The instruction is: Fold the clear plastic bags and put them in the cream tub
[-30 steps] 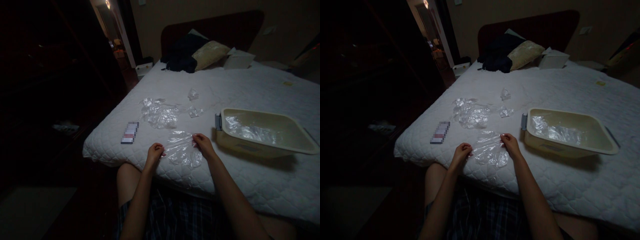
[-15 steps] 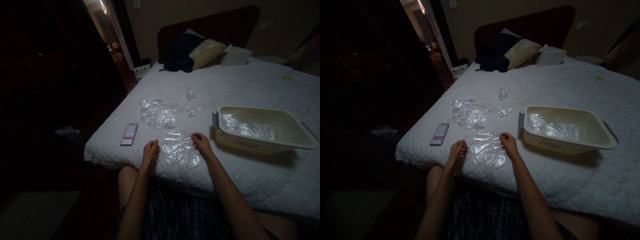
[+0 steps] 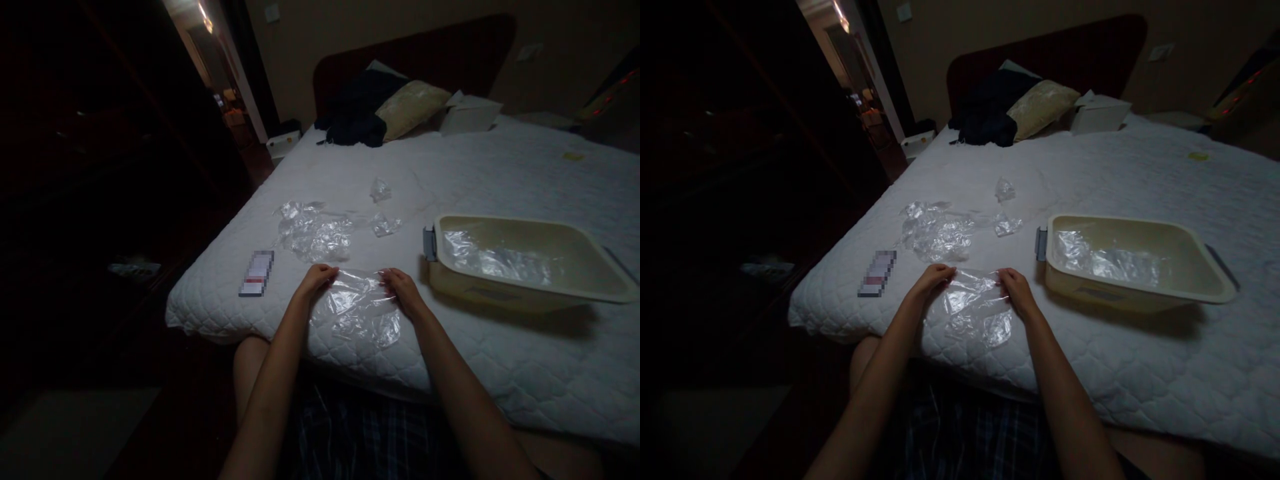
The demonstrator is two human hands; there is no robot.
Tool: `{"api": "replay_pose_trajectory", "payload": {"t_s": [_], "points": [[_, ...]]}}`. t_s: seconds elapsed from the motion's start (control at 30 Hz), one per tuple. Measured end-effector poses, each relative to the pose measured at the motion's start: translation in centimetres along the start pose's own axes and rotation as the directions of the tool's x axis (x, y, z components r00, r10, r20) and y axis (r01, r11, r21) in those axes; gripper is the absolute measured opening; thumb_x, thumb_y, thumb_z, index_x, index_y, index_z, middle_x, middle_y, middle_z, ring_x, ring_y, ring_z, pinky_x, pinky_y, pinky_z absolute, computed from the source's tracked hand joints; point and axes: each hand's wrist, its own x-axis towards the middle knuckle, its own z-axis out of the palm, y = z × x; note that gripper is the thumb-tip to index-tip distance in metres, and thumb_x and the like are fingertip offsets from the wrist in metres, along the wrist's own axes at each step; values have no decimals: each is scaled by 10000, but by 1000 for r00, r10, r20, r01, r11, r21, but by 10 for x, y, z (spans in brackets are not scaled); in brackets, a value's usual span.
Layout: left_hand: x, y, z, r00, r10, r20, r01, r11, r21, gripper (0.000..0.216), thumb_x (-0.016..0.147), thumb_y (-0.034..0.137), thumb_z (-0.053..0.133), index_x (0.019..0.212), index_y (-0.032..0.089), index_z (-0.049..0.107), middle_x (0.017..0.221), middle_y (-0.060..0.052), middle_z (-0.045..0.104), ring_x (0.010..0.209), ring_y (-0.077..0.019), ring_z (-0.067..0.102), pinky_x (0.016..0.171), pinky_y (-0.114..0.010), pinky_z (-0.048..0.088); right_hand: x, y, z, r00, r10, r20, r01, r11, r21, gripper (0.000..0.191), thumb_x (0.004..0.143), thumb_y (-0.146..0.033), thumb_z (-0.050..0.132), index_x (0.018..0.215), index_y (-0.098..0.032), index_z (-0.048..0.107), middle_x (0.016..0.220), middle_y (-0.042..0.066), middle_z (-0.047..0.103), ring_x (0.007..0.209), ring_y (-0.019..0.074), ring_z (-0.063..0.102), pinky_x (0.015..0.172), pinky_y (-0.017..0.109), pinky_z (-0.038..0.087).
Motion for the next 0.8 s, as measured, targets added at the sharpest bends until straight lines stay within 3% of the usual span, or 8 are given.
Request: {"api": "replay_pose_trajectory", "payload": {"t_s": [0.23, 0.47, 0.6, 0.8], "points": [[3, -1, 3, 999, -32, 22, 31, 998, 52, 321, 593, 429, 656, 555, 130, 545, 405, 53, 389, 344, -41, 310, 371, -200, 191, 1, -2, 5, 1000, -17, 15, 18, 997, -71, 347, 647, -490, 580, 796, -177, 609, 612, -13, 570, 467, 90, 460, 400, 194, 348], [2, -6, 1, 996, 84, -42, -83, 996, 25, 266, 556, 343, 673, 674, 113, 609, 514, 30, 496, 429, -52, 383, 422, -191, 254, 1, 2, 4, 997, -74, 0, 74, 996, -48, 367, 645, -491, 592, 824, -171, 617, 687, 17, 603, 588, 129, 538, 440, 204, 384], [4, -11, 1, 987, 106, -121, -105, 994, 21, 295, 566, 386, 667, 681, 121, 607, 522, 29, 500, 439, -57, 391, 434, -193, 269, -2, -1, 4, 999, -40, -23, 38, 997, -69, 389, 639, -502, 591, 846, -172, 604, 688, 15, 587, 491, 101, 492, 350, 176, 319], [0, -11, 2, 986, 129, -106, -130, 991, -6, 390, 602, 512, 629, 609, 126, 571, 463, 43, 422, 399, -43, 323, 405, -199, 206, -6, -5, 6, 997, -1, -83, -5, 998, -70, 388, 634, -501, 592, 856, -182, 585, 698, 14, 588, 468, 90, 494, 327, 159, 314]]}}
